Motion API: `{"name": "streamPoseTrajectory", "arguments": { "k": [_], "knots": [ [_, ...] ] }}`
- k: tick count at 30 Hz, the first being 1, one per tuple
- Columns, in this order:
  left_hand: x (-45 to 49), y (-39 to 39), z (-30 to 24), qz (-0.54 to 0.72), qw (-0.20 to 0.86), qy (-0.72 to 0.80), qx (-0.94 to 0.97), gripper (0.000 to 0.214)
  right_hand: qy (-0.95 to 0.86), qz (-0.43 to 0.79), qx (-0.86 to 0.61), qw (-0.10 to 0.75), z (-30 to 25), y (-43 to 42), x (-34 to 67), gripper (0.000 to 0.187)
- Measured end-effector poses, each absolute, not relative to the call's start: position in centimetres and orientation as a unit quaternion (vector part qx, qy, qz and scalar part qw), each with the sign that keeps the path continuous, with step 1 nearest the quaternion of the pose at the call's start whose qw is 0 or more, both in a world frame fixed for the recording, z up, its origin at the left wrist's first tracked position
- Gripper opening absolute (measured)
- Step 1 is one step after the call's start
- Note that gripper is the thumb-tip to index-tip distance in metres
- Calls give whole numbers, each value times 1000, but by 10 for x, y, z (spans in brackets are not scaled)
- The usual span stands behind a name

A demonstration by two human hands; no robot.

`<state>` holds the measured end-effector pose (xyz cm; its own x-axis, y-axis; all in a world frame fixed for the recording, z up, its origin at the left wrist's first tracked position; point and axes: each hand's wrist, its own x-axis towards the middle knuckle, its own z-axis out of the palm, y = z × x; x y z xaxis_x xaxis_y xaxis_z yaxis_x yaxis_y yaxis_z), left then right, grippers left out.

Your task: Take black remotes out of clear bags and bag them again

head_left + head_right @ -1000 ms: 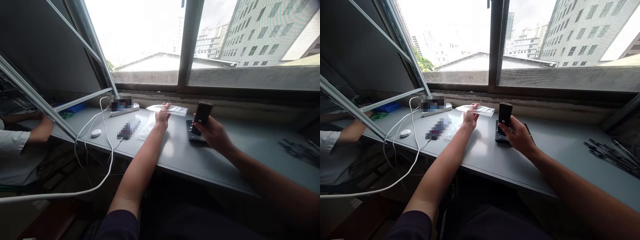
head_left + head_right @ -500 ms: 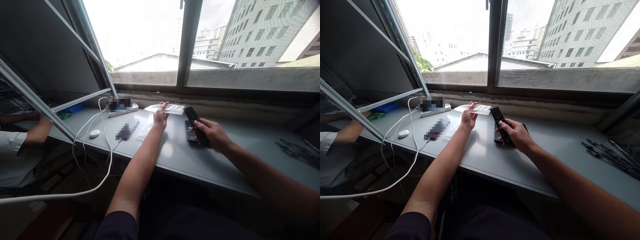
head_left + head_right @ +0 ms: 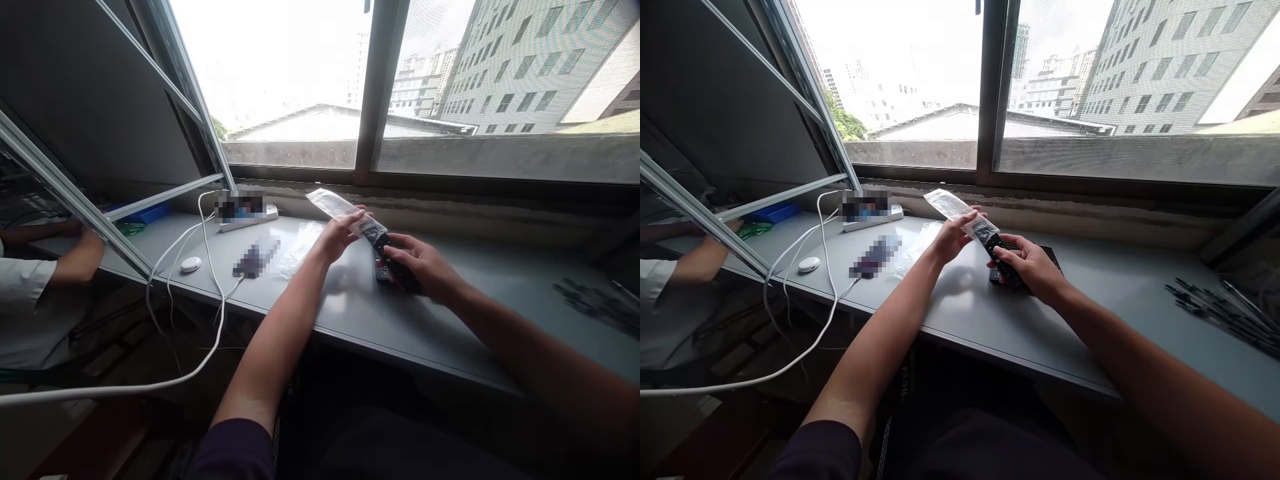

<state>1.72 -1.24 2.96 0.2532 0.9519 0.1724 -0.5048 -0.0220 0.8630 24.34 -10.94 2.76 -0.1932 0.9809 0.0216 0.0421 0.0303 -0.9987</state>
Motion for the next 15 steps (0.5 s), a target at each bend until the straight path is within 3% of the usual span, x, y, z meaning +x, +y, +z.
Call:
{"name": "streamPoseTrajectory", "arguments": {
  "k": [4,8,12,15],
  "knots": [
    [21,-20,26,472,679,239,509,48,-572,520,-455,443,31,-112,243,73],
    [22,-18,26,475,680,239,505,46,-551,524,-465,454,34,-114,239,68],
    [20,-11,32,570,648,251,439,36,-538,547,-445,462,33,-108,239,35],
    [18,-7,34,629,622,273,378,27,-529,550,-432,481,29,-101,242,26]
  ]
}}
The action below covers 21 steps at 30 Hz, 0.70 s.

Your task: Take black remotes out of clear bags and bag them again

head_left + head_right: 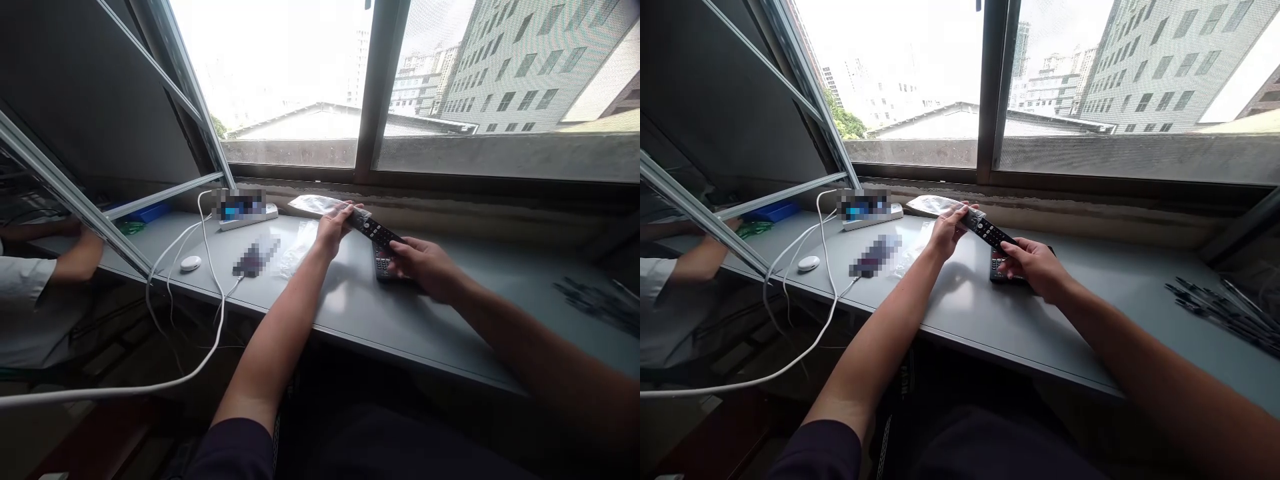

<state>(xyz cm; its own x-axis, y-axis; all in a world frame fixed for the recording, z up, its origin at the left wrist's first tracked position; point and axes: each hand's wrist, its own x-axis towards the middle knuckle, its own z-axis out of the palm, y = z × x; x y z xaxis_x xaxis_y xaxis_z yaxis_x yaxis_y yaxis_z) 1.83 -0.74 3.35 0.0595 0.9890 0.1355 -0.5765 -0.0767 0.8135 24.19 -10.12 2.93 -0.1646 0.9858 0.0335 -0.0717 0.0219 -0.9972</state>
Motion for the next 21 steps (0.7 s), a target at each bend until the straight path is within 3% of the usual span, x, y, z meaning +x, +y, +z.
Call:
{"name": "streamPoseTrajectory", "arguments": {
  "k": [4,14,21],
  "knots": [
    [21,-7,30,622,630,279,370,21,-529,532,-432,500,25,-96,245,27],
    [27,-16,21,472,690,240,494,30,-545,517,-429,502,23,-96,243,32],
    [21,0,22,569,690,273,356,26,-512,506,-454,525,24,-97,244,23]
  ]
}}
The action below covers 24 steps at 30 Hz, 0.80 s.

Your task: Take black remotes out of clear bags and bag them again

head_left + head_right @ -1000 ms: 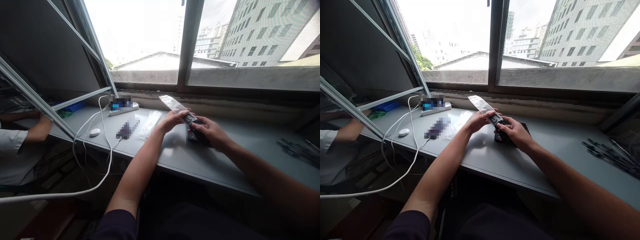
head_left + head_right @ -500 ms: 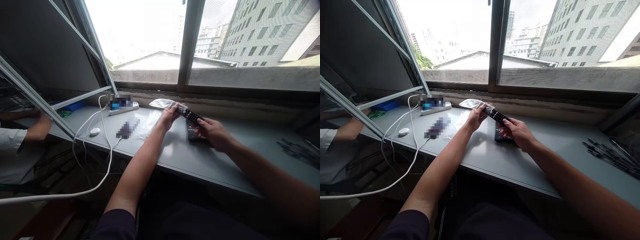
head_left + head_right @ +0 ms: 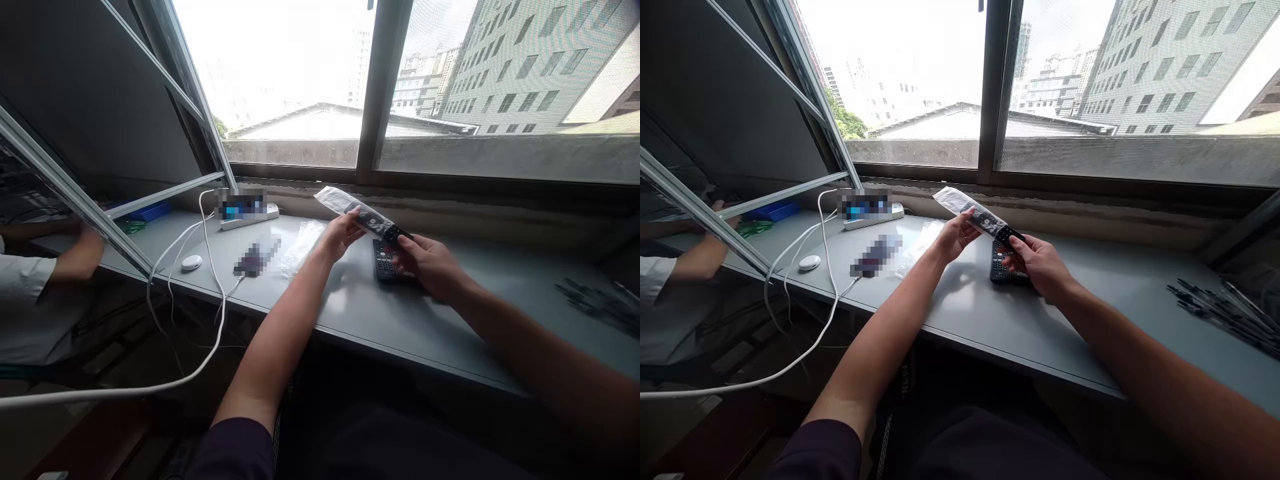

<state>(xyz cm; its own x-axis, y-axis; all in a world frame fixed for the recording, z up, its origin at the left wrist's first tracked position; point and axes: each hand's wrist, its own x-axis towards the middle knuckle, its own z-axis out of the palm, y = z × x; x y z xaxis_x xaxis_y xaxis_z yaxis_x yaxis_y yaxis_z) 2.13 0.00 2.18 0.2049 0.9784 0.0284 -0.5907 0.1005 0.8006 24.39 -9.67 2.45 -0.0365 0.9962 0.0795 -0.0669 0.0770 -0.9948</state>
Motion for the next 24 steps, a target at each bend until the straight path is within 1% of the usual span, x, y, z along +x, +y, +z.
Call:
{"name": "streamPoseTrajectory", "arguments": {
  "k": [4,9,13,16,19,22,24],
  "knots": [
    [22,5,22,617,668,287,300,18,-511,502,-459,526,22,-95,244,23],
    [26,-1,20,578,689,271,343,19,-521,494,-453,528,20,-94,245,26],
    [28,-7,21,554,695,268,371,15,-521,495,-456,525,19,-93,245,28],
    [27,-5,22,574,684,274,358,14,-503,507,-454,533,18,-92,244,25],
    [26,-1,24,609,670,281,319,14,-487,506,-441,559,19,-92,242,21],
    [24,2,25,642,653,297,269,17,-490,499,-425,575,21,-93,242,26],
    [24,3,26,653,646,306,248,18,-500,499,-419,571,24,-95,241,26]
  ]
}}
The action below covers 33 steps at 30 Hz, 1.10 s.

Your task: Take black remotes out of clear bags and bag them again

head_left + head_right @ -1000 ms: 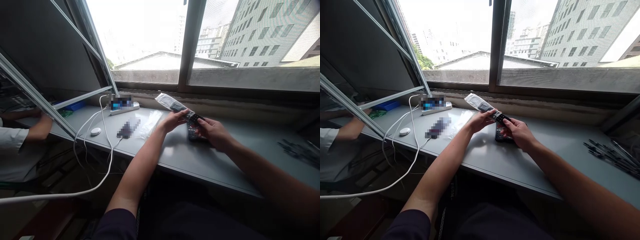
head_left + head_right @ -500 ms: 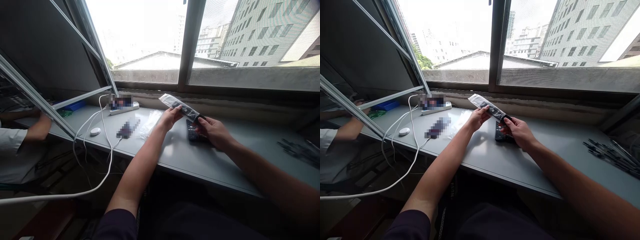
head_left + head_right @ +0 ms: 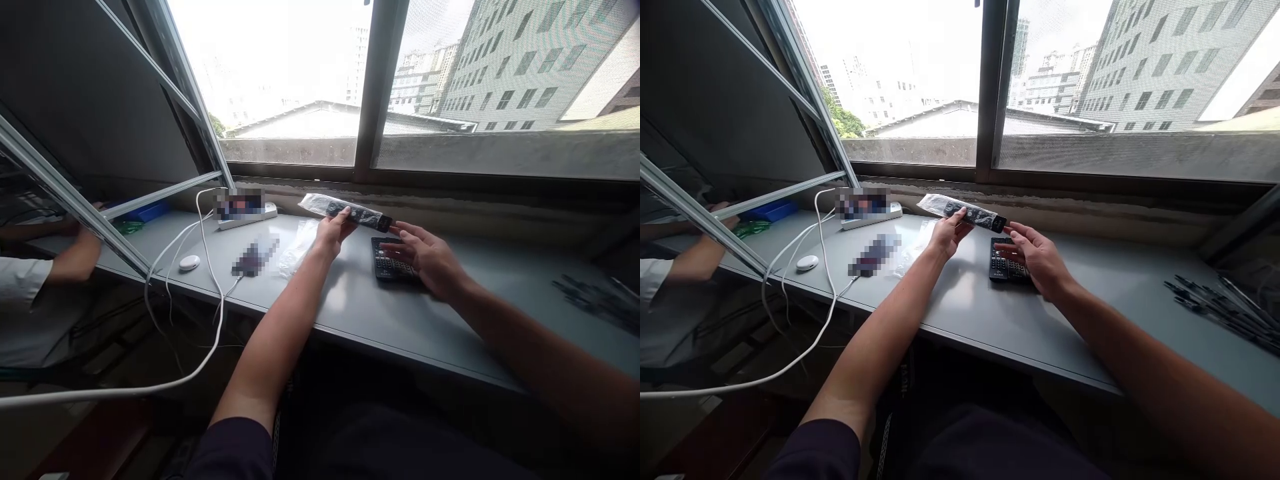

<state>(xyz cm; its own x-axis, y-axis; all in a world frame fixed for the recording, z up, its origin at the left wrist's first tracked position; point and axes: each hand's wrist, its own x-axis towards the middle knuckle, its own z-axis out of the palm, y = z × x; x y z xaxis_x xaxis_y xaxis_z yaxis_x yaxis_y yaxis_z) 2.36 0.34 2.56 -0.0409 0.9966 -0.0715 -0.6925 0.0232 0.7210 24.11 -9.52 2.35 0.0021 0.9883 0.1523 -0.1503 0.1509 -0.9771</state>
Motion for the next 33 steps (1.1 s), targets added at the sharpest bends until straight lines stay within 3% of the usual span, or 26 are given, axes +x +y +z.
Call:
{"name": "streamPoseTrajectory", "arguments": {
  "k": [14,23,27,33],
  "knots": [
    [23,3,25,650,648,317,238,17,-502,498,-430,561,32,-105,236,26],
    [29,-2,22,603,679,303,290,17,-519,536,-381,547,30,-104,237,47],
    [30,-5,22,582,689,292,319,11,-542,543,-368,525,29,-104,237,44],
    [30,-12,22,533,702,283,378,23,-568,559,-342,498,26,-103,237,48]
  ]
}}
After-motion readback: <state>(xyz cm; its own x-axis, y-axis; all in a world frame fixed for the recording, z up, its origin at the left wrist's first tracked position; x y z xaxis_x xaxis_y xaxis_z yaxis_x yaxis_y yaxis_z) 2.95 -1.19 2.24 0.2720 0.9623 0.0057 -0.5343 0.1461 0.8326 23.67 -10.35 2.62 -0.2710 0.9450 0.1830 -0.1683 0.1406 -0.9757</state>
